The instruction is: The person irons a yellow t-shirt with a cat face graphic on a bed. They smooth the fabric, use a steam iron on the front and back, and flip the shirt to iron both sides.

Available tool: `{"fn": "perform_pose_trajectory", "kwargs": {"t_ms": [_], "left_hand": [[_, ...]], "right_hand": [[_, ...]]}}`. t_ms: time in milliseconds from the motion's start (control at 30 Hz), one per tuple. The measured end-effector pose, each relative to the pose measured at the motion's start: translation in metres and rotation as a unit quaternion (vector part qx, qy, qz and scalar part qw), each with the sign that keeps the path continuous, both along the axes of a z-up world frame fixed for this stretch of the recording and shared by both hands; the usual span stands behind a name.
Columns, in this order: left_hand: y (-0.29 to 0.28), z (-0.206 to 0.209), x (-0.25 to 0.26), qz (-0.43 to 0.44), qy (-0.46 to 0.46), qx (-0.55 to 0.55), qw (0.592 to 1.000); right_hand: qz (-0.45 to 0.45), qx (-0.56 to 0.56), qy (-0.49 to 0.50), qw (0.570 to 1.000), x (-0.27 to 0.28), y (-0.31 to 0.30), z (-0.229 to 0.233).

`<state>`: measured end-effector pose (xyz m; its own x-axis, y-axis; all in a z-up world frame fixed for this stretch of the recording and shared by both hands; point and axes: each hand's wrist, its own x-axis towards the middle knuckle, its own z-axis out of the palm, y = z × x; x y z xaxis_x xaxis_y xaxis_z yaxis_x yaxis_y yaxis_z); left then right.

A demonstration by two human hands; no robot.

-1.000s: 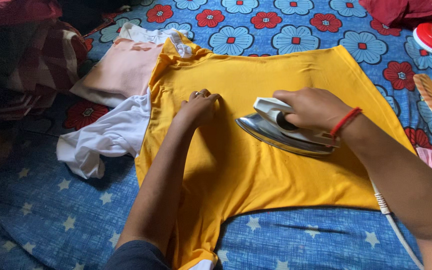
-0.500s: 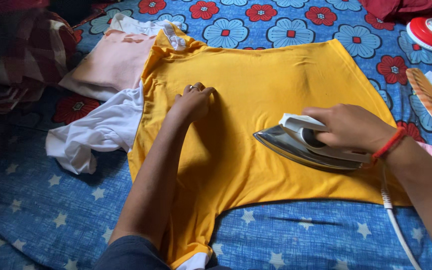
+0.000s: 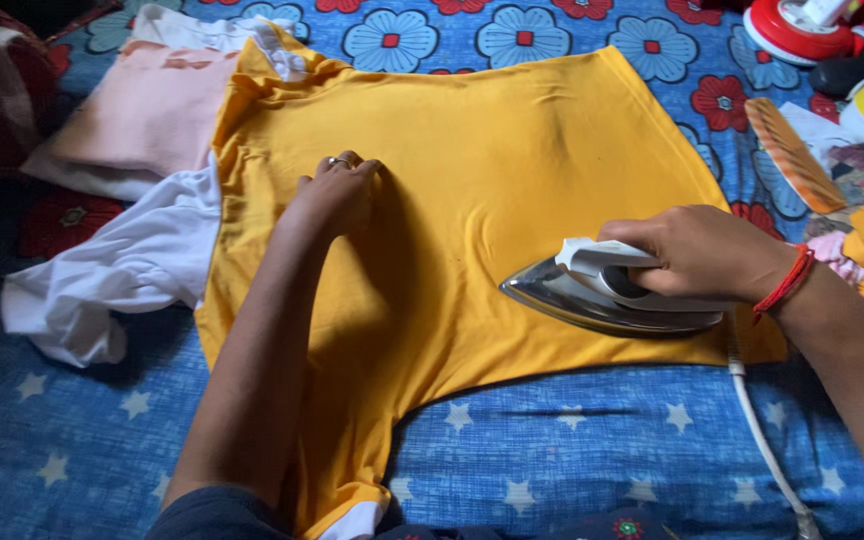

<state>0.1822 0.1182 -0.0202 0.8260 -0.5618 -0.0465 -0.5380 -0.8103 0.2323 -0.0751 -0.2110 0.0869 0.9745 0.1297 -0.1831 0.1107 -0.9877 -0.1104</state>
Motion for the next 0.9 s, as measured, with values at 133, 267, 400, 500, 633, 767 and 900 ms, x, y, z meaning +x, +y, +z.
{"fn": "perform_pose_trajectory", "kwargs": {"t_ms": [133,267,400,500,633,767,900], "left_hand": [[0.000,0.000,-0.001,-0.001,-0.007,0.001,1.000],[-0.001,-0.001,0.000,0.003,-0.009,0.002,1.000],[0.000,-0.001,-0.001,0.008,-0.010,0.007,1.000],[0.001,0.001,-0.002,0.007,-0.007,0.002,1.000],[0.003,0.004,-0.004,0.000,-0.003,-0.006,1.000],[0.004,0.006,-0.007,-0.002,-0.006,0.006,1.000],[0.003,0.007,-0.007,-0.003,-0.008,-0.003,1.000]], "right_hand": [[-0.006,0.014,0.030,0.999,-0.010,-0.009,0.003],[-0.034,-0.036,-0.008,0.999,-0.016,-0.011,-0.005],[-0.017,-0.004,-0.022,1.000,-0.020,-0.016,-0.008],[0.019,0.022,-0.006,1.000,-0.024,-0.022,-0.003],[-0.023,-0.041,0.029,0.998,-0.031,-0.023,-0.002],[-0.089,-0.038,-0.012,0.995,-0.037,-0.024,-0.007],[-0.017,-0.034,-0.017,0.999,-0.040,-0.033,-0.006]]}}
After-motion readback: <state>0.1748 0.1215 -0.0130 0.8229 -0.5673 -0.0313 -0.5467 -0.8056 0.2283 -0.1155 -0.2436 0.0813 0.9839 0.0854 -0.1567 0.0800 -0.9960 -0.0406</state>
